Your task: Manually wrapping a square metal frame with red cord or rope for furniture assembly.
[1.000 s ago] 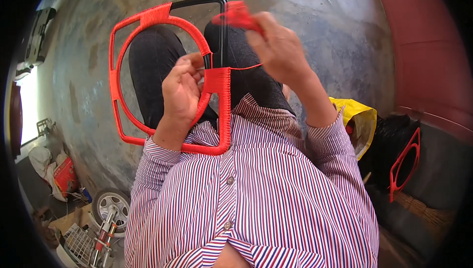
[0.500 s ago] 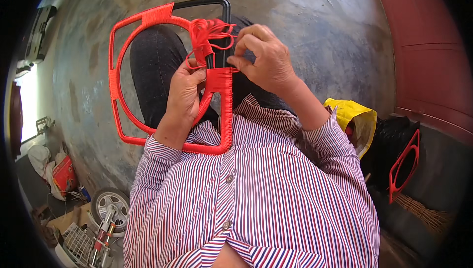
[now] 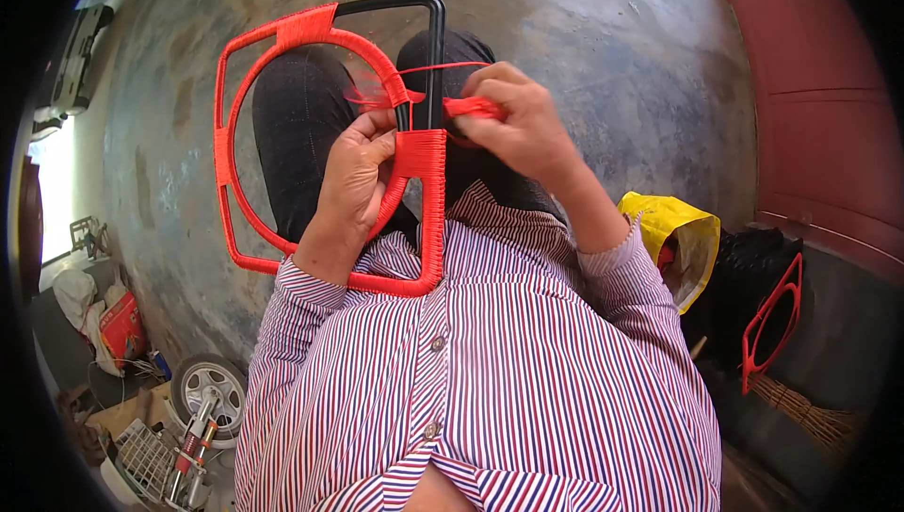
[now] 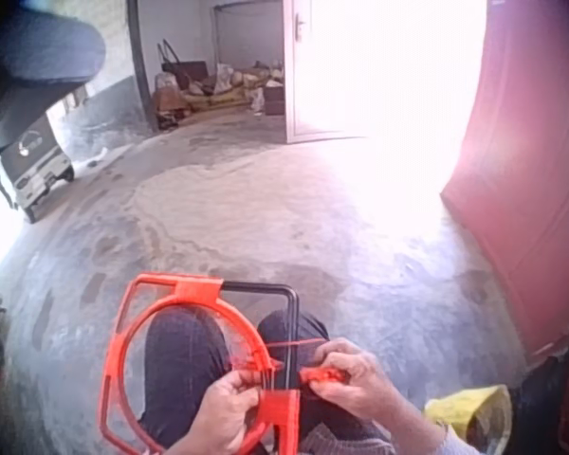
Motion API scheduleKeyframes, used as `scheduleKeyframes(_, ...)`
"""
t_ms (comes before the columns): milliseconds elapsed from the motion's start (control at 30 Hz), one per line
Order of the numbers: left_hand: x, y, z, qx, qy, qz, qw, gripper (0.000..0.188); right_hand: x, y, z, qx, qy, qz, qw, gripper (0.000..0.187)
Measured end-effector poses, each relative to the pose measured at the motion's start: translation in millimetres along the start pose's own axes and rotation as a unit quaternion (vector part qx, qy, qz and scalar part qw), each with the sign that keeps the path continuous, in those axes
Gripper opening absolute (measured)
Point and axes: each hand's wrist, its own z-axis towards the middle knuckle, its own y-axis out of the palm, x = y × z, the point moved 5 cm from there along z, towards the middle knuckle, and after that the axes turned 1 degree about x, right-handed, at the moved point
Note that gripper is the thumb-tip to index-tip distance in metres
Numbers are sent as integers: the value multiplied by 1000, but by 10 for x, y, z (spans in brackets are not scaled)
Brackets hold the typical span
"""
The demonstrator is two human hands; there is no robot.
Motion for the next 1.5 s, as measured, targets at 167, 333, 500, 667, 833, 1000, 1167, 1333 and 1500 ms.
scheduleKeyframes(167, -28, -37, 17, -18, -19, -18, 999, 17, 66, -656, -262, 14, 90, 541, 836, 12)
scheduleKeyframes(333, 15, 30, -6, -31, -5, -20, 999, 20, 326, -1553, -589, 186, 153, 514, 823, 18)
scheduleKeyframes(500, 48, 66, -40, -42, -14, -26, 999, 16, 612, -1314, -573, 248, 187, 520, 796, 7)
scheduleKeyframes(667, 31, 85, -75, -54, 15, 17, 998, 17, 101, -21, -327, 50, 274, 307, 910, 10)
scheduleKeyframes(833, 7, 46, -72, -44, 30, 39, 998, 17, 12, 93, -177, 0, 257, 291, 921, 15)
scheduleKeyframes(1000, -40, -51, -32, -52, -5, 59, 997, 15, -109, -22, -186, 15, 236, 454, 859, 21)
scheduleKeyframes(1167, -34, -46, -55, -48, -33, 44, 997, 13, -294, 13, -184, 5, 250, 468, 848, 27)
scheduleKeyframes(1333, -18, -2, -26, -74, -37, -38, 996, 10, -125, -236, -186, 4, 252, 396, 883, 26)
scheduleKeyframes(1500, -45, -60, -25, -23, -55, 19, 998, 13, 24, -752, -276, 77, 275, 301, 910, 22)
